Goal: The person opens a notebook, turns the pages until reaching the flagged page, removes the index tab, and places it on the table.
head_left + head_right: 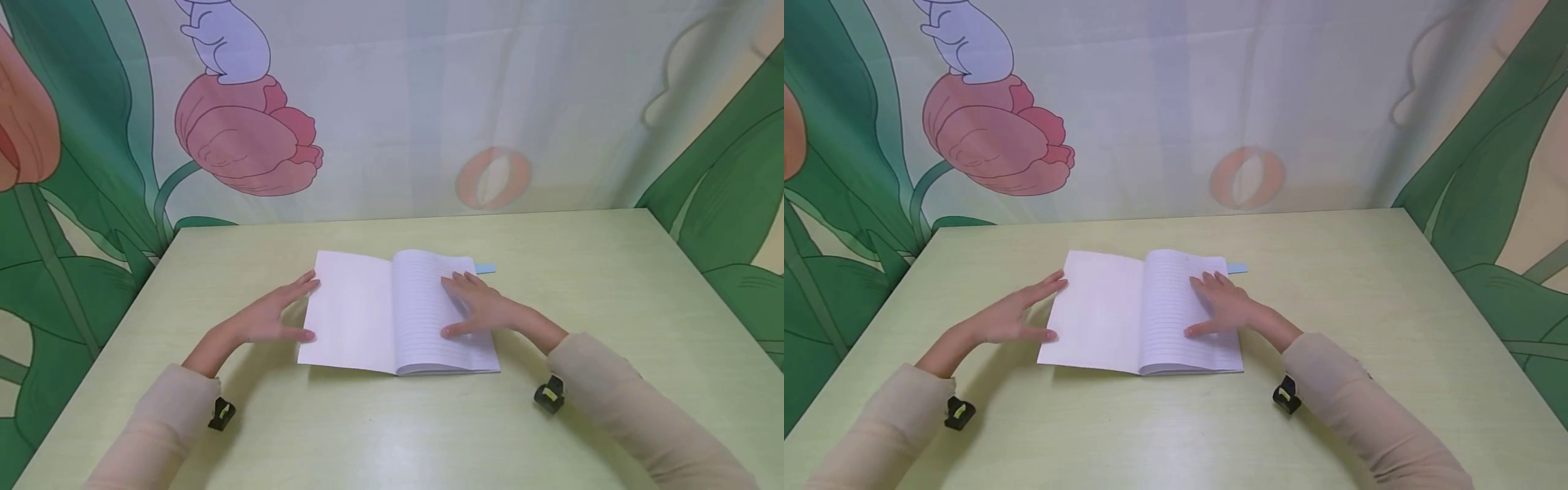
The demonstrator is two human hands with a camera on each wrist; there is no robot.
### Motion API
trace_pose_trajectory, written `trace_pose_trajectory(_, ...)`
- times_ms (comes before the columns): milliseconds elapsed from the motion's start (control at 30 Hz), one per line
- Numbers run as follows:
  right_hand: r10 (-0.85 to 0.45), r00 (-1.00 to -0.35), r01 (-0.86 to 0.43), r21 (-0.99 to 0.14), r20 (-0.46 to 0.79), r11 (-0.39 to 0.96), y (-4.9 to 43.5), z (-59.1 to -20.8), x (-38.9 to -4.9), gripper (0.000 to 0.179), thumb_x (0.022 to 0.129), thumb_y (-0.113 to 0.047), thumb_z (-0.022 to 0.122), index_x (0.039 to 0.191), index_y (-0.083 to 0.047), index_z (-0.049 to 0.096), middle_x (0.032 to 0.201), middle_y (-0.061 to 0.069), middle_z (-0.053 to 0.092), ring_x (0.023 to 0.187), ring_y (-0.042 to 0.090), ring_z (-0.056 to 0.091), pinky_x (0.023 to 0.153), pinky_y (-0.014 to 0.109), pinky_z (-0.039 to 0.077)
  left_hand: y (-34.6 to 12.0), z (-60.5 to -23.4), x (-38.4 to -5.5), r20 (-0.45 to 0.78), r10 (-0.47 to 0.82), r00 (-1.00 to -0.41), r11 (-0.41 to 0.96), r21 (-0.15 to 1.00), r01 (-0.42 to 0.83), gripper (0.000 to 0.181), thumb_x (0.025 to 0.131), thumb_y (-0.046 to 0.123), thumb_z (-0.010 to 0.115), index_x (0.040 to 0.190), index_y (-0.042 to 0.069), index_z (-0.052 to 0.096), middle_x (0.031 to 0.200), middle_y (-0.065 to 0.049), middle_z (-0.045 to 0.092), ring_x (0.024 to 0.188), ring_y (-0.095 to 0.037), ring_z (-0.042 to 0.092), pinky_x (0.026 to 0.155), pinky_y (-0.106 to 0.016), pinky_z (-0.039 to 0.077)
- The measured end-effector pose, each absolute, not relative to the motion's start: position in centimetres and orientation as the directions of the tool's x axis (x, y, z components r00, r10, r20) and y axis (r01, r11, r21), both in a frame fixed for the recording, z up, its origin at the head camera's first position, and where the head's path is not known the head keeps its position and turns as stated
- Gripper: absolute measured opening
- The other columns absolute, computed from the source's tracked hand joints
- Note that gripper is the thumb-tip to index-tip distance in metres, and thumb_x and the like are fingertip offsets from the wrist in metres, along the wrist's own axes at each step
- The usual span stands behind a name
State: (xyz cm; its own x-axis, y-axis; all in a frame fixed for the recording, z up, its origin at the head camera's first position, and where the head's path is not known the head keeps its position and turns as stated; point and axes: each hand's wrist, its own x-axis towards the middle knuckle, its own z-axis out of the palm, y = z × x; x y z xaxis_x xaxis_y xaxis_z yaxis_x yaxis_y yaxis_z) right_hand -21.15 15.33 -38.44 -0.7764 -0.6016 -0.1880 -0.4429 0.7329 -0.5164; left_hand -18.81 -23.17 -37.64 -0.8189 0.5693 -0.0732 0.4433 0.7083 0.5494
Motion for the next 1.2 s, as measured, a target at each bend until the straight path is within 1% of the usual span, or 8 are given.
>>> trace_pose_trajectory(133, -0.603, -0.760, -0.476, -0.423, -0.243, 0.771, 15.3, -38.6, -21.1, 0.099, 0.076, -0.050, 0.066, 0.144, 0.001, 0.017, 0.146, 0.029, 0.009, 0.133, 0.045, 0.002, 0.098, 0.064, 0.013, -23.5, -38.3, -19.0, -0.140, 0.565, -0.813, 0.737, 0.529, 0.421, 0.099, 0.072, 0.047, 0.072, 0.144, 0.002, 0.020, 0.151, -0.013, 0.008, 0.135, -0.035, 0.012, 0.103, -0.054, 0.015)
trace_pose_trajectory(300, -0.595, -0.754, -0.486, -0.373, -0.278, 0.791, 15.2, -39.1, -21.1, 0.101, 0.075, -0.055, 0.064, 0.145, -0.003, 0.015, 0.147, 0.026, 0.007, 0.134, 0.043, 0.001, 0.097, 0.066, 0.012, -23.5, -39.0, -19.1, -0.214, 0.556, -0.803, 0.788, 0.445, 0.426, 0.104, 0.069, 0.053, 0.072, 0.144, 0.002, 0.020, 0.150, -0.015, 0.010, 0.134, -0.037, 0.014, 0.104, -0.053, 0.016)
trace_pose_trajectory(400, -0.591, -0.756, -0.487, -0.362, -0.280, 0.795, 15.1, -39.3, -21.0, 0.102, 0.074, -0.056, 0.064, 0.145, -0.004, 0.014, 0.147, 0.025, 0.006, 0.134, 0.042, 0.000, 0.097, 0.066, 0.010, -23.4, -39.2, -19.0, -0.259, 0.536, -0.803, 0.821, 0.380, 0.426, 0.105, 0.068, 0.056, 0.070, 0.144, 0.004, 0.021, 0.150, -0.014, 0.013, 0.133, -0.038, 0.015, 0.101, -0.058, 0.016)
trace_pose_trajectory(500, -0.594, -0.756, -0.495, -0.351, -0.277, 0.794, 15.0, -39.4, -20.9, 0.102, 0.074, -0.057, 0.065, 0.146, -0.005, 0.014, 0.148, 0.024, 0.005, 0.134, 0.042, -0.001, 0.097, 0.066, 0.009, -23.2, -39.4, -18.9, -0.299, 0.507, -0.808, 0.847, 0.348, 0.403, 0.104, 0.067, 0.055, 0.071, 0.144, 0.006, 0.022, 0.150, -0.013, 0.015, 0.133, -0.040, 0.013, 0.098, -0.064, 0.014)
trace_pose_trajectory(600, -0.594, -0.757, -0.499, -0.345, -0.271, 0.795, 14.8, -39.3, -20.8, 0.102, 0.074, -0.056, 0.065, 0.146, -0.006, 0.013, 0.148, 0.023, 0.005, 0.134, 0.041, -0.002, 0.097, 0.066, 0.008, -23.1, -39.6, -18.7, -0.310, 0.496, -0.811, 0.859, 0.314, 0.405, 0.104, 0.066, 0.056, 0.072, 0.144, 0.007, 0.023, 0.149, -0.012, 0.016, 0.133, -0.040, 0.011, 0.095, -0.068, 0.013)
trace_pose_trajectory(800, -0.607, -0.751, -0.505, -0.364, -0.262, 0.782, 14.3, -39.4, -20.9, 0.102, 0.075, -0.058, 0.063, 0.147, -0.007, 0.010, 0.149, 0.022, 0.005, 0.135, 0.040, -0.002, 0.098, 0.065, 0.007, -22.8, -39.7, -18.6, -0.304, 0.492, -0.816, 0.864, 0.288, 0.413, 0.104, 0.066, 0.053, 0.074, 0.144, 0.005, 0.024, 0.149, -0.014, 0.017, 0.133, -0.041, 0.011, 0.094, -0.068, 0.014)
trace_pose_trajectory(1000, -0.623, -0.739, -0.508, -0.396, -0.255, 0.765, 13.3, -39.4, -21.0, 0.103, 0.076, -0.059, 0.061, 0.147, -0.010, 0.005, 0.149, 0.019, 0.004, 0.135, 0.037, -0.002, 0.099, 0.064, 0.007, -22.7, -39.5, -18.7, -0.315, 0.485, -0.816, 0.868, 0.287, 0.405, 0.105, 0.065, 0.053, 0.074, 0.144, 0.005, 0.024, 0.149, -0.014, 0.016, 0.133, -0.041, 0.011, 0.094, -0.068, 0.014)
trace_pose_trajectory(1200, -0.639, -0.733, -0.512, -0.431, -0.232, 0.743, 12.1, -39.3, -21.0, 0.102, 0.078, -0.057, 0.060, 0.147, -0.010, 0.003, 0.150, 0.018, 0.005, 0.136, 0.036, 0.000, 0.099, 0.064, 0.008, -22.7, -39.5, -18.7, -0.327, 0.481, -0.814, 0.870, 0.295, 0.395, 0.106, 0.065, 0.052, 0.074, 0.145, 0.007, 0.021, 0.150, -0.013, 0.015, 0.133, -0.041, 0.009, 0.094, -0.068, 0.013)
